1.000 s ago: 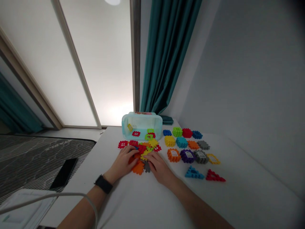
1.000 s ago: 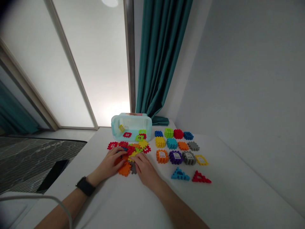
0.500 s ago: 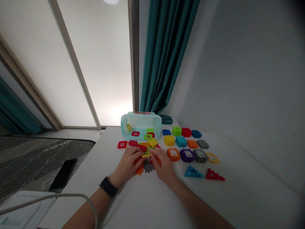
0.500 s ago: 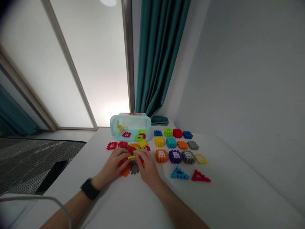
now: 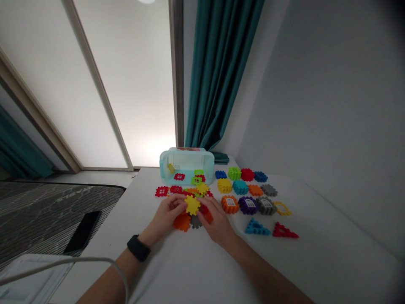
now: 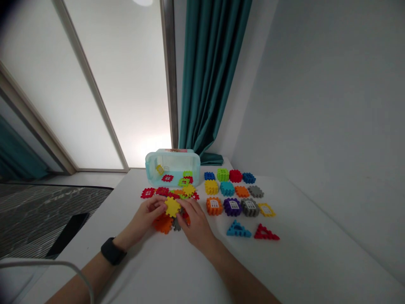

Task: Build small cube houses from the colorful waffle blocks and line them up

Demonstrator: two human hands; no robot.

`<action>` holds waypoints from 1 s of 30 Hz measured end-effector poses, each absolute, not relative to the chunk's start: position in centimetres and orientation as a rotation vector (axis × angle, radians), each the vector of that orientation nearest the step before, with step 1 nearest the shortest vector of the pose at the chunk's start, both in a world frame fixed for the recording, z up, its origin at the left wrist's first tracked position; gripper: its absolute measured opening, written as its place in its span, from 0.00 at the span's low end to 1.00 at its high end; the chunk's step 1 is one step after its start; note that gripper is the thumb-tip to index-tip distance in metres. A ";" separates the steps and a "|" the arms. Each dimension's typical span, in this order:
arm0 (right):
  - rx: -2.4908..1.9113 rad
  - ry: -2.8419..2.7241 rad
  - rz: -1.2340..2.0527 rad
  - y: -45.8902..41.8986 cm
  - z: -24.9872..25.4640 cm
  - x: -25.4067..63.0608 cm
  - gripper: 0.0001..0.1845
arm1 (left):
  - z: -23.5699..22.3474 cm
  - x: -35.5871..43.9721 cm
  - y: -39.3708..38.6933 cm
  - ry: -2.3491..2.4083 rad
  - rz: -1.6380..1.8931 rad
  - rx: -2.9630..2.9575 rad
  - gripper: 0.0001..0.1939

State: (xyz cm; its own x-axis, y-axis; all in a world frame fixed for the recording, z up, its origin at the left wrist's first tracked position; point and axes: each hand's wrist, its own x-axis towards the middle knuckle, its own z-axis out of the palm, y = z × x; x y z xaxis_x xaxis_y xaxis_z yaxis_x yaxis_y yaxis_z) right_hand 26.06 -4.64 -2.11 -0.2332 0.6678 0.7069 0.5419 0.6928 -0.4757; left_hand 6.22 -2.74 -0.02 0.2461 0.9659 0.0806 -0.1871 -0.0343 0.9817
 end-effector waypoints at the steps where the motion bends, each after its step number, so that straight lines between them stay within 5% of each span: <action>1: -0.941 -1.903 0.153 -4.7 -2.1 26.0 0.19 | 0.1 6.2 -2.8 0.857 1.140 1.187 0.21; 17: -0.837 -1.993 0.103 -5.0 -1.5 26.0 0.08 | 0.0 5.8 -2.5 0.866 1.054 1.028 0.23; 30: -0.845 -2.075 0.182 -5.4 -1.1 26.1 0.11 | 0.1 5.3 -2.4 0.941 0.957 1.237 0.25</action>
State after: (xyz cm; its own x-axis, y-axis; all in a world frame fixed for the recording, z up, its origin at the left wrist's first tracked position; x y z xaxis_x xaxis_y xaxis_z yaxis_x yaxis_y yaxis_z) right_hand 26.14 -5.39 -1.09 -0.3970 0.6273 0.6700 0.5011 0.7597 -0.4144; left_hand 5.30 -2.43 0.10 0.3234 0.9447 -0.0545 -0.0703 0.0815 0.9942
